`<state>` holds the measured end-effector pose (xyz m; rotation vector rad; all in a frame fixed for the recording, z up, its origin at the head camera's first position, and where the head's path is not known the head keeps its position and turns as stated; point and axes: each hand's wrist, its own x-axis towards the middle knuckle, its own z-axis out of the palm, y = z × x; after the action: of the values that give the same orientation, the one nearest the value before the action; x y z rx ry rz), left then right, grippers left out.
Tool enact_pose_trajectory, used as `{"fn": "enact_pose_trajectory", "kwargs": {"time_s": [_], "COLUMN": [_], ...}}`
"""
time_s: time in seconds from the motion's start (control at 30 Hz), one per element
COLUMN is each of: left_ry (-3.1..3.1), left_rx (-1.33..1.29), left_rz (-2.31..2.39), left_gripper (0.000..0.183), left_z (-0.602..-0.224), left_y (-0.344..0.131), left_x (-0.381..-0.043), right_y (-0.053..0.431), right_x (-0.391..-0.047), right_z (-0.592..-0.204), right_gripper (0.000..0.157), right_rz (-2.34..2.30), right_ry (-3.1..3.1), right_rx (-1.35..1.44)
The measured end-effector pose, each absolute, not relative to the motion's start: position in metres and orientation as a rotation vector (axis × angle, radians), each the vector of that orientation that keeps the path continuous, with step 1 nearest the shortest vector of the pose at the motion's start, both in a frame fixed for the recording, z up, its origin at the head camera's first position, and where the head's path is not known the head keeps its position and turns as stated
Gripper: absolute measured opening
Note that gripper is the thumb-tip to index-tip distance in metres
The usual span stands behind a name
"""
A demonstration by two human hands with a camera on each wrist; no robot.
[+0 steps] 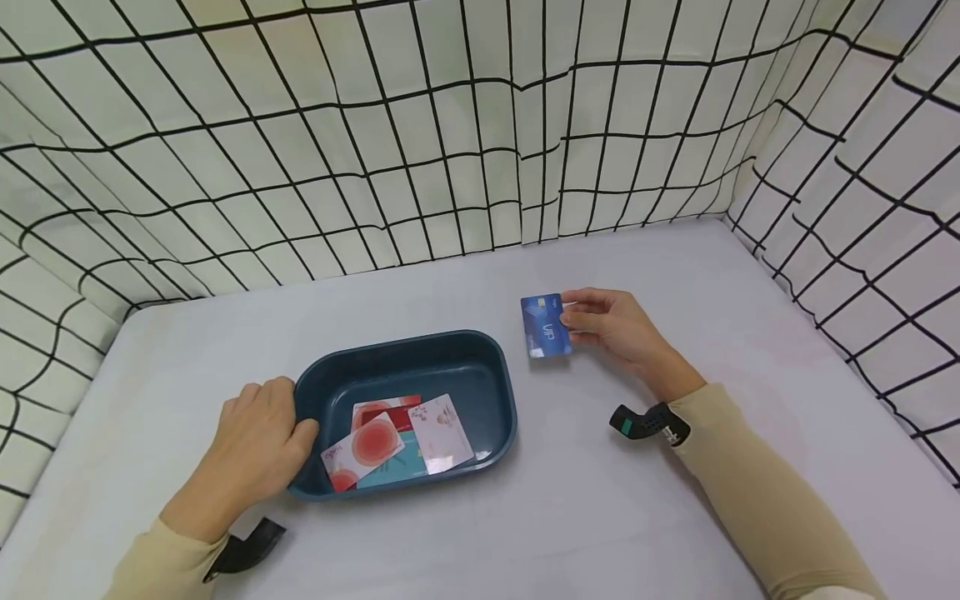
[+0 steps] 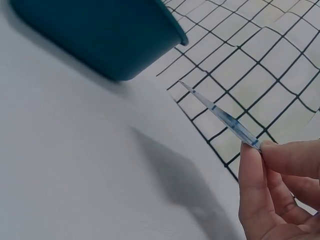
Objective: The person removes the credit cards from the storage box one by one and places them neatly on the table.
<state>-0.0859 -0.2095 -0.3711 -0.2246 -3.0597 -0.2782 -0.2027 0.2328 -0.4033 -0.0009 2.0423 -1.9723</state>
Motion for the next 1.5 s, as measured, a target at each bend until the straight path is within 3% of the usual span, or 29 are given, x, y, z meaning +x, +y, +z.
{"fn": "enact_pose_trajectory", "kwargs": {"time_s": [0.17,1.5], "left_ry": [-3.065,-3.049], "left_rx": [-0.222,-0.247], "left_rz": [-0.285,-0.321], "left_gripper": [0.016,0.016], "left_z": [-0.372,-0.373], "left_y": [-0.212,-0.21], "left_x": [-0.085,-0.087], "right_y": [0.227,0.22], "right_x": [-0.206,-0.213], "right_z": [-0.41,-0.415], "right_gripper": [0.053,0.043], "right_rz": [-1.879,-1.556], "right_ry": [2.085,2.284], "right_rx": [-0.009,-0.017]}}
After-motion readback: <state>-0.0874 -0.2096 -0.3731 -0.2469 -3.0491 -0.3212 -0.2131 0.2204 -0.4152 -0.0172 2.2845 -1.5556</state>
